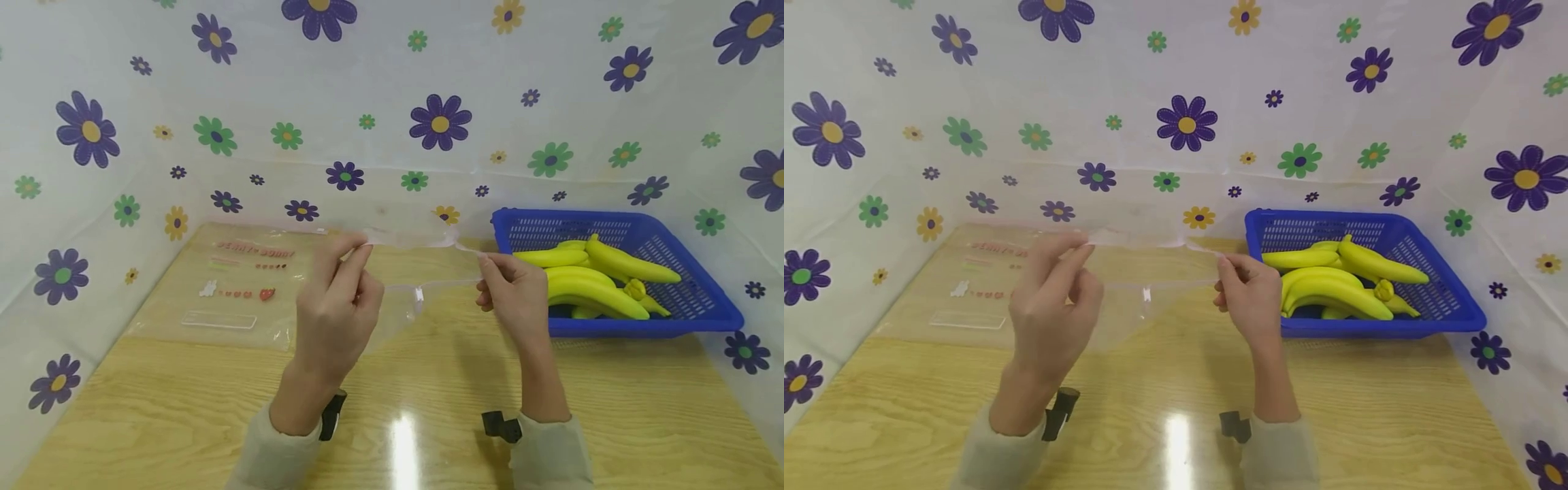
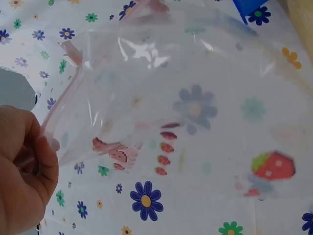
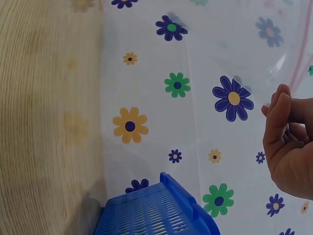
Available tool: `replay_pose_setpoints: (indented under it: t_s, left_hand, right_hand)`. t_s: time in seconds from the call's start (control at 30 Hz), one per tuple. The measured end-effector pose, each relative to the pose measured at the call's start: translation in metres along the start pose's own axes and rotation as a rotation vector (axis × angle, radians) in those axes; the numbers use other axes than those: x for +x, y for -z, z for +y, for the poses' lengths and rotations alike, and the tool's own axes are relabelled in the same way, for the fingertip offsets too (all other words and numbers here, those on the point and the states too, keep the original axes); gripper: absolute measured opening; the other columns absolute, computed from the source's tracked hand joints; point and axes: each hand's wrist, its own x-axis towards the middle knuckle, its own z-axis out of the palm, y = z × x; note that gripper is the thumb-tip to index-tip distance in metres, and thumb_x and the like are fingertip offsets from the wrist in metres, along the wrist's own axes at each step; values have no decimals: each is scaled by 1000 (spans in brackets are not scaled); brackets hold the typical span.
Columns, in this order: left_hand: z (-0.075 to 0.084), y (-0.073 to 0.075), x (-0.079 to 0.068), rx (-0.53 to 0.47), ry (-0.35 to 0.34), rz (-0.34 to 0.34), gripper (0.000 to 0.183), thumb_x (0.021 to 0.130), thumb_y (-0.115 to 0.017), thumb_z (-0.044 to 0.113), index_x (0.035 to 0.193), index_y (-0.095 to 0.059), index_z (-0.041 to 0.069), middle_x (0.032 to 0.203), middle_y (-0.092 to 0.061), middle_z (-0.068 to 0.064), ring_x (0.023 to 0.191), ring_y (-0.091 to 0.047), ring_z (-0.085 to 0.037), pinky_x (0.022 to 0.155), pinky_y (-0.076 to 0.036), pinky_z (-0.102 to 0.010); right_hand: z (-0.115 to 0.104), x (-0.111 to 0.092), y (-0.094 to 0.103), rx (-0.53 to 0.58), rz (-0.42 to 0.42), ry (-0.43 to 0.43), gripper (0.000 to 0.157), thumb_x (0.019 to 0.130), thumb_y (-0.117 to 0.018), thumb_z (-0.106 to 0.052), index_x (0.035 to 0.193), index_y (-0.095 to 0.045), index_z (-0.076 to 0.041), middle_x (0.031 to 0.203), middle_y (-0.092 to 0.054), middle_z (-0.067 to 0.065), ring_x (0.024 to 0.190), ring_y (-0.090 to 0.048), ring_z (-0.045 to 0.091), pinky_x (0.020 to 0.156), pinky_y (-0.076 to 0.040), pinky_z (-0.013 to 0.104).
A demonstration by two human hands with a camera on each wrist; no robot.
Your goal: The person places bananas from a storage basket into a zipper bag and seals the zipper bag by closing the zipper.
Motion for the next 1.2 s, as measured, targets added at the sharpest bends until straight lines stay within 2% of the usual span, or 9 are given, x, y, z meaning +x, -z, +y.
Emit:
replay_pose_setpoints:
  t_s: [0.07, 0.13, 0.23, 0.33, 0.57, 0.73, 0.93, 1.1, 1.2]
  left_hand:
    - [3, -2, -1, -9, -36, -7, 29, 77, -53, -21, 101, -69, -16, 105, -63, -21, 59, -51, -22, 45, -40, -26]
    - [3, -5, -2, -18, -35, -44, 29, 78, -54, -21, 103, -69, -16, 107, -63, -22, 60, -52, -22, 45, -41, -25]
    - [-3, -9, -5, -23, 13, -106, 27, 80, -56, -19, 105, -68, -17, 108, -62, -23, 58, -50, -19, 46, -41, -24]
    - [-6, -12, -8, -51, 58, -123, 25, 81, -57, -17, 104, -69, -16, 107, -61, -24, 58, -49, -18, 48, -43, -23]
    - [-13, -21, -14, -107, 149, -171, 25, 82, -57, -18, 104, -68, -17, 107, -60, -23, 57, -51, -16, 50, -44, -24]
    - [-17, -25, -16, -127, 218, -179, 25, 84, -56, -17, 106, -68, -17, 110, -60, -24, 57, -52, -16, 51, -45, -23]
    - [-19, -31, -19, -148, 269, -195, 24, 84, -56, -16, 104, -69, -15, 108, -61, -22, 59, -53, -17, 52, -45, -22]
    - [-17, -34, -22, -142, 353, -271, 27, 85, -55, -13, 108, -70, -13, 111, -63, -22, 61, -55, -17, 54, -45, -21]
    - [-16, -33, -22, -96, 419, -352, 29, 85, -56, -10, 110, -69, -13, 116, -64, -26, 63, -57, -17, 55, -45, -22]
  right_hand:
    - [0, 0, -2, 7, -8, 18, 26, 98, -64, -22, 106, -74, 1, 66, -61, 6, 47, -59, 12, 49, -56, 27]
    - [-1, 0, -5, 12, -21, 35, 26, 98, -63, -20, 106, -74, 2, 66, -62, 7, 47, -59, 12, 49, -56, 27]
    - [-2, -1, -8, 5, -36, 52, 25, 99, -62, -19, 107, -74, 1, 67, -62, 8, 48, -59, 12, 49, -55, 26]
    - [-1, 0, -9, -19, -59, 49, 25, 101, -59, -18, 108, -73, 2, 70, -62, 14, 50, -60, 11, 50, -55, 25]
    - [2, -1, -9, -98, -196, 13, 27, 103, -52, -14, 122, -66, 0, 88, -66, 20, 62, -63, 17, 58, -58, 27]
    - [3, -2, -11, -97, -190, 4, 27, 102, -54, -14, 122, -67, -3, 87, -67, 18, 62, -64, 20, 58, -58, 28]
    - [4, 0, -12, -72, -177, -50, 26, 101, -54, -11, 118, -68, 1, 82, -65, 18, 57, -63, 17, 55, -58, 30]
    - [10, 4, -13, -91, -166, -85, 29, 101, -53, -10, 121, -66, 6, 79, -62, 21, 53, -61, 14, 52, -57, 28]
    - [14, 6, -11, -111, -182, -97, 28, 101, -51, -8, 121, -66, 7, 78, -61, 20, 52, -60, 14, 51, -57, 28]
